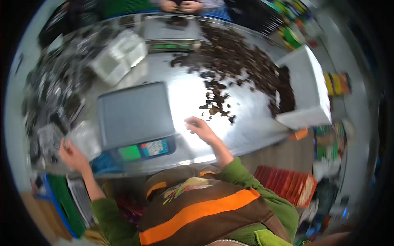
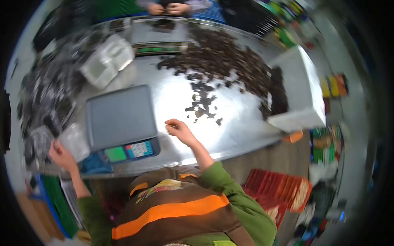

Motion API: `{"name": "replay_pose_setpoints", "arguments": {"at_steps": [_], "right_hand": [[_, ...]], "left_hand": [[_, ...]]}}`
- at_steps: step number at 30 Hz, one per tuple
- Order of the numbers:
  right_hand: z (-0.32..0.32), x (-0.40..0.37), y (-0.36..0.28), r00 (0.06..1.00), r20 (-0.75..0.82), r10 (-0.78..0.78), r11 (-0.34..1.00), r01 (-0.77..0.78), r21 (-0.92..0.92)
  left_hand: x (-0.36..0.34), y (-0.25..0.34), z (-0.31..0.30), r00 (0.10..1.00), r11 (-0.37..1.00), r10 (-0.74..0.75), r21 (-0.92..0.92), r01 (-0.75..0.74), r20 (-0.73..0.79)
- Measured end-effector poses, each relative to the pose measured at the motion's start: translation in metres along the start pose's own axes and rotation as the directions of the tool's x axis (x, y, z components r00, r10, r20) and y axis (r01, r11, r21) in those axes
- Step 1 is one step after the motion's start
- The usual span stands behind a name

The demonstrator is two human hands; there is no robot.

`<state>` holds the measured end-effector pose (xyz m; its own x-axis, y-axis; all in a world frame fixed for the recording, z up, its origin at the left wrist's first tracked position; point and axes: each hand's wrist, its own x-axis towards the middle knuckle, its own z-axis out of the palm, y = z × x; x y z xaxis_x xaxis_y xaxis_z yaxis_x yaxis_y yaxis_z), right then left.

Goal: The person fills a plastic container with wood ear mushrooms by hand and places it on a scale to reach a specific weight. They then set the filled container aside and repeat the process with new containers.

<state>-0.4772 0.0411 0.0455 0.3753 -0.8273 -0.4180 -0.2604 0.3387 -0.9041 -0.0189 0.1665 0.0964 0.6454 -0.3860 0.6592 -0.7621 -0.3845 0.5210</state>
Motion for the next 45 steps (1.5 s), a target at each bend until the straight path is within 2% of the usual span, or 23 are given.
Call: {"name": "replay_pose_setpoints", "arguments": {"at_steps": [3,5,7,10,11,13,15,17,20,23,24,25,27,29,30,31,33,35,36,39,40,42,45], "right_hand": [[0.006,-0.006,0.010,0.995,-0.001,-0.097,0.995,0.097,0.016],[0.003,-0.006,0.011,0.983,-0.044,-0.176,0.975,0.168,-0.146],[-0.005,-0.009,0.014,0.978,-0.046,-0.205,0.957,0.190,-0.220],[-0.026,-0.021,0.015,0.978,-0.105,-0.180,0.951,0.145,-0.271],[-0.037,-0.024,0.018,0.986,-0.101,-0.135,0.958,0.104,-0.268],[-0.062,-0.030,0.030,0.989,-0.129,-0.074,0.964,0.038,-0.261],[-0.092,-0.033,0.050,0.981,-0.186,-0.058,0.955,0.000,-0.296],[-0.124,-0.041,0.063,0.946,-0.322,-0.032,0.965,-0.054,-0.256],[-0.181,-0.048,0.096,0.822,-0.569,-0.014,0.991,-0.066,-0.119],[-0.259,-0.053,0.141,0.622,-0.775,0.107,0.992,-0.124,0.037],[-0.290,-0.055,0.159,0.522,-0.834,0.178,0.984,-0.084,0.157],[-0.322,-0.055,0.175,0.425,-0.869,0.254,0.963,-0.029,0.268],[-0.381,-0.060,0.195,0.178,-0.964,0.196,0.977,-0.118,0.177],[-0.429,-0.060,0.217,0.129,-0.992,-0.017,0.983,-0.177,-0.040],[-0.442,-0.055,0.214,0.147,-0.989,-0.005,0.984,-0.175,-0.031],[-0.452,-0.048,0.202,0.264,-0.964,-0.032,0.986,-0.151,-0.074],[-0.460,-0.023,0.180,0.446,-0.893,-0.062,0.989,-0.091,-0.115],[-0.461,0.014,0.160,0.555,-0.832,-0.001,0.995,-0.079,-0.054],[-0.462,0.036,0.152,0.546,-0.835,-0.068,0.982,-0.113,-0.153],[-0.467,0.100,0.133,0.516,-0.840,-0.169,0.945,-0.159,-0.287],[-0.469,0.117,0.127,0.523,-0.837,-0.160,0.948,-0.155,-0.278],[-0.471,0.144,0.119,0.420,-0.900,-0.114,0.919,-0.299,-0.256],[-0.479,0.166,0.128,0.445,-0.894,-0.049,0.876,-0.411,-0.253]], "left_hand": [[-0.038,0.045,0.018,0.926,0.962,0.250,-0.177,-0.206,0.284],[-0.069,0.072,0.034,0.755,0.848,0.506,-0.403,-0.345,0.418],[-0.090,0.107,0.032,0.560,0.849,0.528,-0.418,-0.323,0.639],[-0.110,0.101,0.045,0.382,0.841,0.517,-0.371,-0.395,0.766],[-0.111,0.108,0.048,0.362,0.829,0.537,-0.396,-0.396,0.762],[-0.102,0.147,0.037,0.454,0.915,0.400,-0.320,-0.244,0.796],[-0.097,0.181,0.043,0.540,0.860,0.509,-0.416,-0.295,0.670],[-0.099,0.223,0.051,0.522,0.852,0.522,-0.433,-0.293,0.674],[-0.126,0.288,0.069,0.351,0.953,0.262,-0.299,0.052,0.899],[-0.188,0.303,0.113,0.253,0.868,0.487,-0.496,-0.033,0.836],[-0.208,0.312,0.121,0.162,0.911,0.410,-0.410,-0.032,0.898],[-0.229,0.317,0.131,0.160,0.913,0.406,-0.406,-0.038,0.900],[-0.262,0.317,0.150,0.077,0.852,0.517,-0.503,-0.145,0.853],[-0.280,0.325,0.159,0.067,0.883,0.422,-0.393,-0.257,0.904],[-0.287,0.327,0.162,0.056,0.889,0.331,-0.292,-0.352,0.942],[-0.293,0.327,0.165,0.058,0.892,0.313,-0.272,-0.361,0.948],[-0.299,0.323,0.175,-0.045,0.891,0.174,-0.177,-0.417,0.984],[-0.310,0.313,0.185,-0.079,0.919,0.159,-0.177,-0.353,0.984],[-0.312,0.311,0.188,-0.114,0.944,0.159,-0.185,-0.274,0.981],[-0.317,0.350,0.174,-0.103,0.946,0.089,-0.117,-0.301,0.991],[-0.320,0.356,0.172,-0.101,0.945,0.077,-0.105,-0.311,0.992],[-0.326,0.359,0.169,-0.058,0.912,0.070,-0.088,-0.402,0.996],[-0.328,0.353,0.173,-0.059,0.912,0.071,-0.088,-0.401,0.996]]}}
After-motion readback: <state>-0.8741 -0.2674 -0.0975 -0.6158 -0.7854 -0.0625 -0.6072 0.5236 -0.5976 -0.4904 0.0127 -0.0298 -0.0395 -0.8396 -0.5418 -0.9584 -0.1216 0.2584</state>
